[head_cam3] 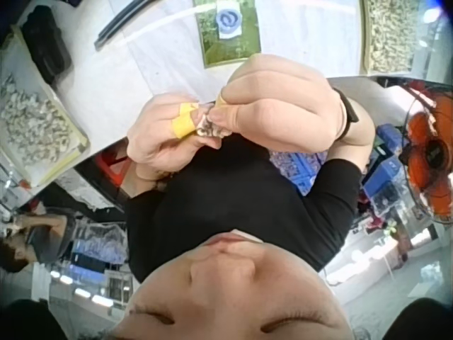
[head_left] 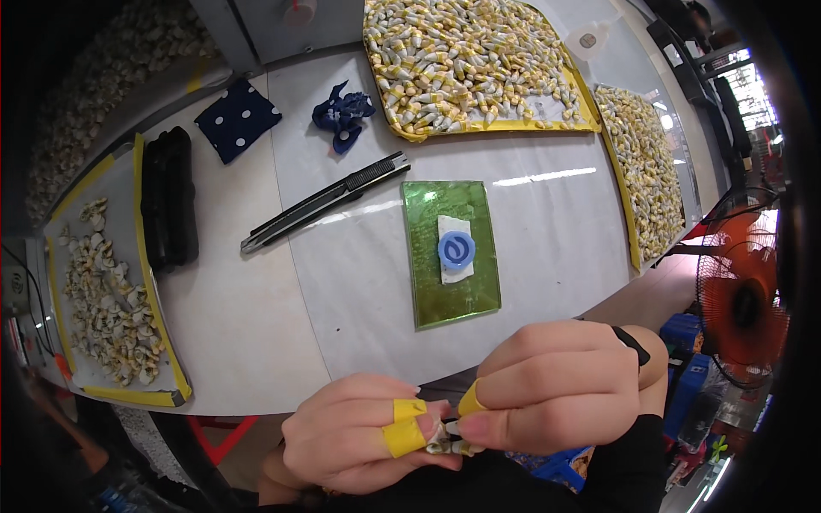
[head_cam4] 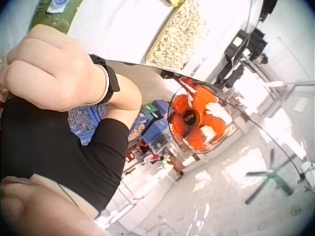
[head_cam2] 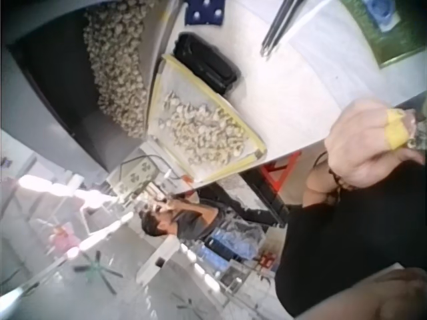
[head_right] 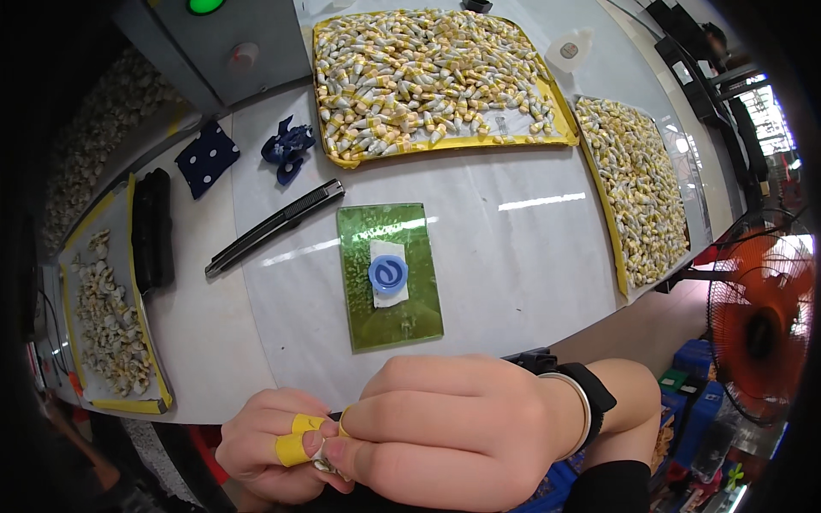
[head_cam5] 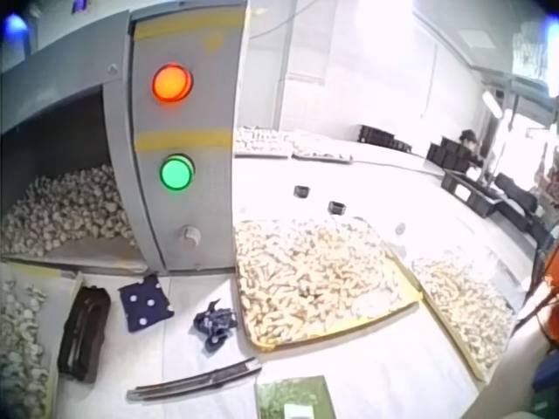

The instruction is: The person sits at a workbench and repeatedly picks up small white and yellow capsule halves from a tray. They apply a small amount of adhesive from a green pad to the rim of one half and then press the two halves together to form a complete capsule. The finished capsules are placed into a separate tray on the left.

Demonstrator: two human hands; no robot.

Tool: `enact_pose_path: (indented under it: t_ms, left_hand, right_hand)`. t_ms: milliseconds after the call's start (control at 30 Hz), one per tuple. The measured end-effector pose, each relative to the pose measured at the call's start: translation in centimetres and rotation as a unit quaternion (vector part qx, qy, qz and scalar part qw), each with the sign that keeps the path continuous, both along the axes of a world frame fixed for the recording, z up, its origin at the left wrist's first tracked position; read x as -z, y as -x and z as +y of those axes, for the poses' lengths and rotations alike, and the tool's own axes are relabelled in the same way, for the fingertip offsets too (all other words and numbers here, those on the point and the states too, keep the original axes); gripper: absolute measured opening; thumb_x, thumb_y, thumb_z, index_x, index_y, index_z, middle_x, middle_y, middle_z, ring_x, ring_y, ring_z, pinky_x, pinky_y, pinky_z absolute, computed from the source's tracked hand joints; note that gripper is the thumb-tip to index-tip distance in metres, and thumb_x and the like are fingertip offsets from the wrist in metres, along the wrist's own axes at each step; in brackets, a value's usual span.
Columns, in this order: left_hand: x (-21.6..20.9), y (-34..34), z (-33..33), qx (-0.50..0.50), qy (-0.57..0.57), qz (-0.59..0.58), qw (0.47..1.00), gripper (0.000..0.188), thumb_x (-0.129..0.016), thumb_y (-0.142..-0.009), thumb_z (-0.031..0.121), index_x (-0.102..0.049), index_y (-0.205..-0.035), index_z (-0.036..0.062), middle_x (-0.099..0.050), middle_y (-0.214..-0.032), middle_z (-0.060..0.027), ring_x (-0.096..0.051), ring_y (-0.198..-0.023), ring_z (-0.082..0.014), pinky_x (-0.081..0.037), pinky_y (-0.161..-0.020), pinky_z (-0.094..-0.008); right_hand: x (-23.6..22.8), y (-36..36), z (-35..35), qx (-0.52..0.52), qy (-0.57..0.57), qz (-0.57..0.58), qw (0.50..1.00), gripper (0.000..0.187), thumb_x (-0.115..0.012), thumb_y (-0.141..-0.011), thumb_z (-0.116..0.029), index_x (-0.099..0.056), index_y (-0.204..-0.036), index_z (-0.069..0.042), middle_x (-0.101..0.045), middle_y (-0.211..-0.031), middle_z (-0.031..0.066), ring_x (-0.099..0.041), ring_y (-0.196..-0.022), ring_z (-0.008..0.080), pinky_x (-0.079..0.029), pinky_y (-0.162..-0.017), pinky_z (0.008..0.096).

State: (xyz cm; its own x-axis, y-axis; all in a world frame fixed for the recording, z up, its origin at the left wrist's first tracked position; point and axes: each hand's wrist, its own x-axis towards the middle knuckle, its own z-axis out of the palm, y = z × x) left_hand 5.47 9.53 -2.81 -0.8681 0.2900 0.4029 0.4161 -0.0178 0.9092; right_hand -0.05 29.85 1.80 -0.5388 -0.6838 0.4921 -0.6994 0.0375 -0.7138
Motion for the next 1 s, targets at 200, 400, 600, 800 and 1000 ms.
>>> enact_pose_path:
  t_ms: [200,400,600,800,1000]
  left_hand:
    - [0.4,-0.3,0.4,-0.002,-0.072,-0.024,0.997,0.035,-0.085,-0.063,0.012,-0.064,-0.090,0.0032,-0.069,-0.086,-0.0101,-0.065,-0.076,-0.0221,-0.056,-0.069,-0.0314]
    - [-0.3,0.2,0.0,0.031,-0.007,-0.011,0.999,0.035,-0.085,-0.062,0.012,-0.063,-0.089,0.0029,-0.068,-0.083,-0.0095,-0.066,-0.074,-0.0222,-0.056,-0.068,-0.0307]
    - [0.2,-0.1,1.0,-0.007,-0.073,0.006,0.997,0.037,-0.086,-0.059,0.011,-0.064,-0.088,0.0026,-0.067,-0.080,-0.0080,-0.065,-0.069,-0.0217,-0.057,-0.063,-0.0321]
    - [-0.8,-0.1,0.8,-0.003,-0.018,0.008,1.000,0.034,-0.086,-0.058,0.010,-0.065,-0.083,0.0018,-0.065,-0.078,-0.0071,-0.064,-0.067,-0.0225,-0.057,-0.060,-0.0310]
    - [-0.9,0.0,1.1,-0.028,-0.021,0.029,0.999,0.031,-0.086,-0.059,0.010,-0.065,-0.081,0.0015,-0.064,-0.077,-0.0069,-0.064,-0.067,-0.0220,-0.057,-0.059,-0.0302]
  right_hand:
    - [0.1,-0.6,0.0,0.010,0.014,0.006,1.000,0.017,-0.073,-0.069,0.002,-0.064,-0.083,0.004,-0.061,-0.079,0.0122,-0.060,-0.064,0.0212,-0.052,-0.056,0.0274]
    - [-0.3,-0.4,0.1,-0.014,0.001,-0.023,1.000,0.016,-0.072,-0.070,0.003,-0.064,-0.083,0.004,-0.061,-0.079,0.0132,-0.061,-0.065,0.0219,-0.053,-0.057,0.0281]
    - [-0.3,0.0,0.1,-0.047,0.013,-0.059,0.997,0.014,-0.070,-0.071,0.005,-0.063,-0.083,0.006,-0.062,-0.080,0.0152,-0.061,-0.065,0.0236,-0.053,-0.057,0.0289]
    - [0.2,-0.1,0.1,-0.056,0.030,-0.076,0.995,0.009,-0.067,-0.075,0.005,-0.062,-0.082,0.006,-0.063,-0.080,0.0160,-0.061,-0.065,0.0246,-0.053,-0.057,0.0296]
    - [-0.5,0.1,0.2,-0.064,0.013,-0.075,0.995,0.009,-0.066,-0.075,0.005,-0.061,-0.082,0.007,-0.063,-0.081,0.0176,-0.061,-0.066,0.0251,-0.053,-0.059,0.0301]
